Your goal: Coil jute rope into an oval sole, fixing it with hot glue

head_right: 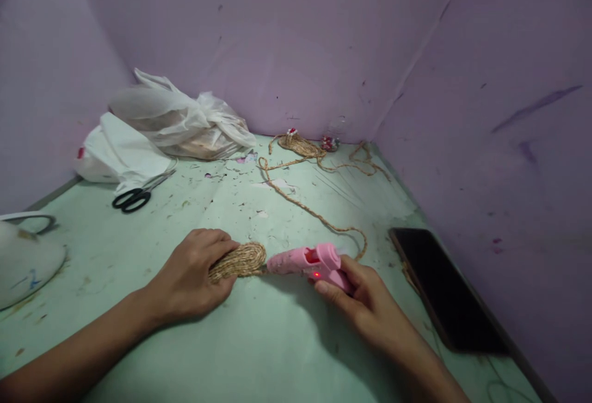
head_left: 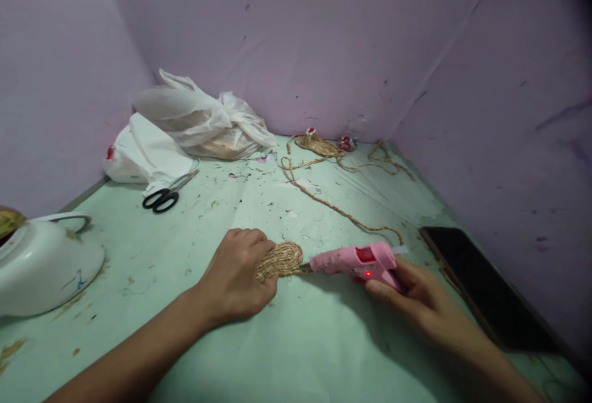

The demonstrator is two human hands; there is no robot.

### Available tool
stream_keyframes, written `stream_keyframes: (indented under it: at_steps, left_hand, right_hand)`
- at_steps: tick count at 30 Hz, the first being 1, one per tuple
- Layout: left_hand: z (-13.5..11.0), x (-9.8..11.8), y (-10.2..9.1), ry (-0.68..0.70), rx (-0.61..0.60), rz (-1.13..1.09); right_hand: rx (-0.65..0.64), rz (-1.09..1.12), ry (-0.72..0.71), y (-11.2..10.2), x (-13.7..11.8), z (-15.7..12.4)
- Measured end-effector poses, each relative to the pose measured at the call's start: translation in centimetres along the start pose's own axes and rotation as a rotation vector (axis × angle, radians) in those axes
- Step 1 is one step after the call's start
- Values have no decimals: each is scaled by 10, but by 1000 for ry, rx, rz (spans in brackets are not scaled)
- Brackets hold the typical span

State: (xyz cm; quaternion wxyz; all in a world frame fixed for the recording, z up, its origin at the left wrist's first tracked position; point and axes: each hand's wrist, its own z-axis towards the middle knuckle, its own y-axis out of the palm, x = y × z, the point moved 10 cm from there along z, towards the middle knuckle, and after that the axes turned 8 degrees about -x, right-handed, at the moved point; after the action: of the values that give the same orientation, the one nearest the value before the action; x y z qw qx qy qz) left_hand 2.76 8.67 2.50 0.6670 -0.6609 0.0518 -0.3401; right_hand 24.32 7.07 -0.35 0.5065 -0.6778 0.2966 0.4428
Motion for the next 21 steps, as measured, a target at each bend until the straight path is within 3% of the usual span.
stream_keyframes:
  at_steps: [6,11,21]
  left_hand:
    - [-3,3,-3,51,61,-2]
    - [-10,8,-12,121,199,-3]
    - [-27,17,-39,206,475,29]
  right_hand:
    - [-12,-31,-29,1,-12,5]
    - [-39,22,-21,4,-7,5]
    - [106,87,-55,-12,-15,-2]
